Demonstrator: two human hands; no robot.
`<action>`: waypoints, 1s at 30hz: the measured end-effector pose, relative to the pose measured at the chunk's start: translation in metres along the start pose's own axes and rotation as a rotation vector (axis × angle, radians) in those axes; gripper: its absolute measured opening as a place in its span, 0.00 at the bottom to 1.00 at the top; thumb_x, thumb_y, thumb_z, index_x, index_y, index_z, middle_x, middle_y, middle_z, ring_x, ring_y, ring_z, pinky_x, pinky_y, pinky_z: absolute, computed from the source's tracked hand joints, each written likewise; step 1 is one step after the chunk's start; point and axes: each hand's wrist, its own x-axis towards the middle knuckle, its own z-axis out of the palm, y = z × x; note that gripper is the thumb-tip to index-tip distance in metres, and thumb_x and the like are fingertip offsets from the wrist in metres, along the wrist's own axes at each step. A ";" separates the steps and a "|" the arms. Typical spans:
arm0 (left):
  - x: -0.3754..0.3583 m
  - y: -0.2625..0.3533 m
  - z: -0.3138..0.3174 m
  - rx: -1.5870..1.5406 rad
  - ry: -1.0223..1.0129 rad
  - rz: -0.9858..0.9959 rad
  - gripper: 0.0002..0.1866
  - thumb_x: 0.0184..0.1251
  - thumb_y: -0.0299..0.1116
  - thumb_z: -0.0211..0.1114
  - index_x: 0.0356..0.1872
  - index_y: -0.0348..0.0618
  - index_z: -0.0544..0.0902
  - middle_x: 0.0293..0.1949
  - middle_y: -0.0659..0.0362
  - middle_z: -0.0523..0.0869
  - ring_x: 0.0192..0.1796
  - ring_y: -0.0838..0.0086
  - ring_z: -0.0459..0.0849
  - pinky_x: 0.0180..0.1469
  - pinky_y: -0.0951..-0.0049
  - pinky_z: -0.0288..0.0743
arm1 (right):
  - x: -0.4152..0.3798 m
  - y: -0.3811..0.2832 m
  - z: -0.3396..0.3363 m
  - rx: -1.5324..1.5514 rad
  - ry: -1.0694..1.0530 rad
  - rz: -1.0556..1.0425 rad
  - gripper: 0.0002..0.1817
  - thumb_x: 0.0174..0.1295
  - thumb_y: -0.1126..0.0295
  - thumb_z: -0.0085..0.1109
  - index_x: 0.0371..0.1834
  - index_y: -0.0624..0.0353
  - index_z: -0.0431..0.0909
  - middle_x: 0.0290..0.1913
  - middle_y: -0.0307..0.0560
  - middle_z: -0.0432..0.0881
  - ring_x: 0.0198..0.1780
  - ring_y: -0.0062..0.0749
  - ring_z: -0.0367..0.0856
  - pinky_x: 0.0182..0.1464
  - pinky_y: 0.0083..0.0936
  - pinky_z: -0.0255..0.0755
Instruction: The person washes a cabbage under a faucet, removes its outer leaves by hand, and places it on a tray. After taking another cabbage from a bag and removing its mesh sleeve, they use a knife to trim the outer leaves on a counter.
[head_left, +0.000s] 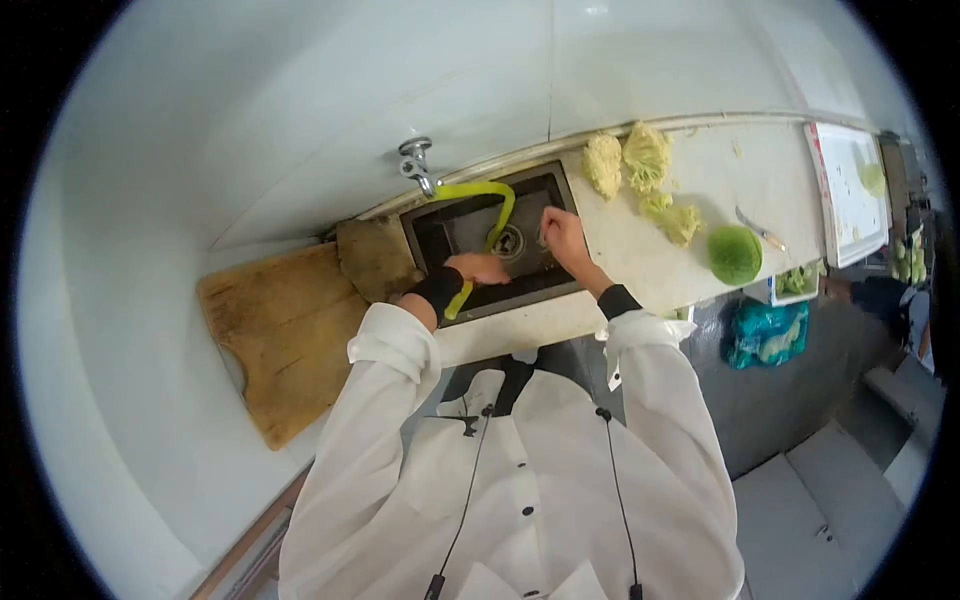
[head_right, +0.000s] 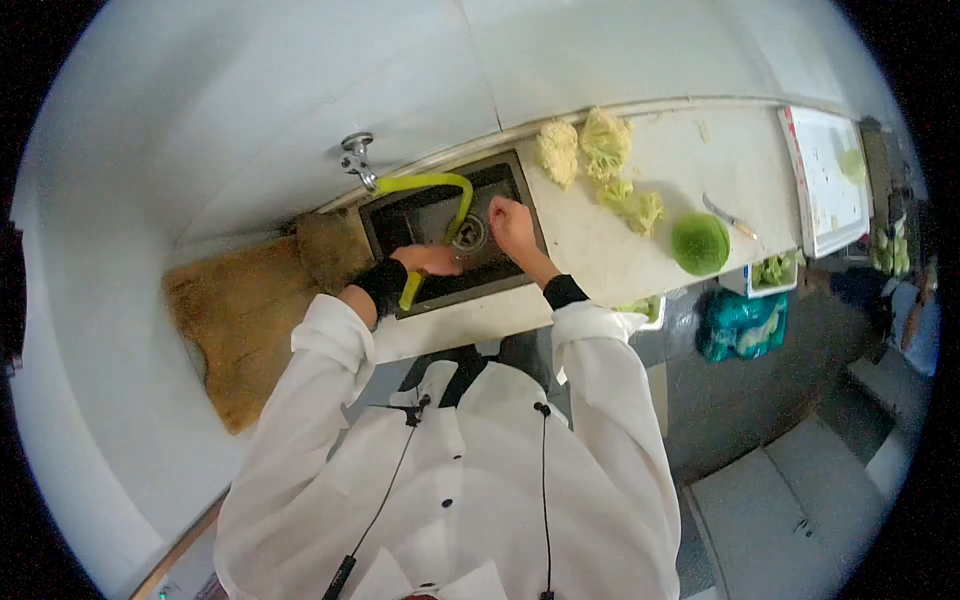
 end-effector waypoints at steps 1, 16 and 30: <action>-0.009 0.008 -0.002 0.085 -0.051 -0.056 0.23 0.65 0.51 0.56 0.43 0.41 0.84 0.42 0.49 0.86 0.41 0.57 0.83 0.43 0.56 0.74 | 0.013 -0.023 -0.005 -0.004 -0.008 -0.025 0.06 0.58 0.80 0.46 0.25 0.65 0.73 0.22 0.54 0.76 0.27 0.44 0.78 0.30 0.32 0.68; -0.027 0.009 -0.033 0.010 0.003 0.012 0.19 0.63 0.43 0.55 0.32 0.33 0.81 0.29 0.46 0.83 0.29 0.54 0.79 0.33 0.50 0.65 | 0.067 -0.215 0.020 -0.849 -0.046 -0.863 0.21 0.69 0.57 0.48 0.19 0.57 0.73 0.15 0.49 0.76 0.19 0.45 0.78 0.21 0.38 0.70; -0.094 0.103 -0.014 -2.123 0.450 0.725 0.30 0.74 0.57 0.42 0.65 0.46 0.67 0.61 0.51 0.73 0.64 0.61 0.71 0.65 0.57 0.64 | -0.040 -0.062 0.053 0.072 -0.062 -0.588 0.25 0.72 0.58 0.37 0.65 0.62 0.66 0.69 0.58 0.64 0.72 0.50 0.58 0.72 0.45 0.48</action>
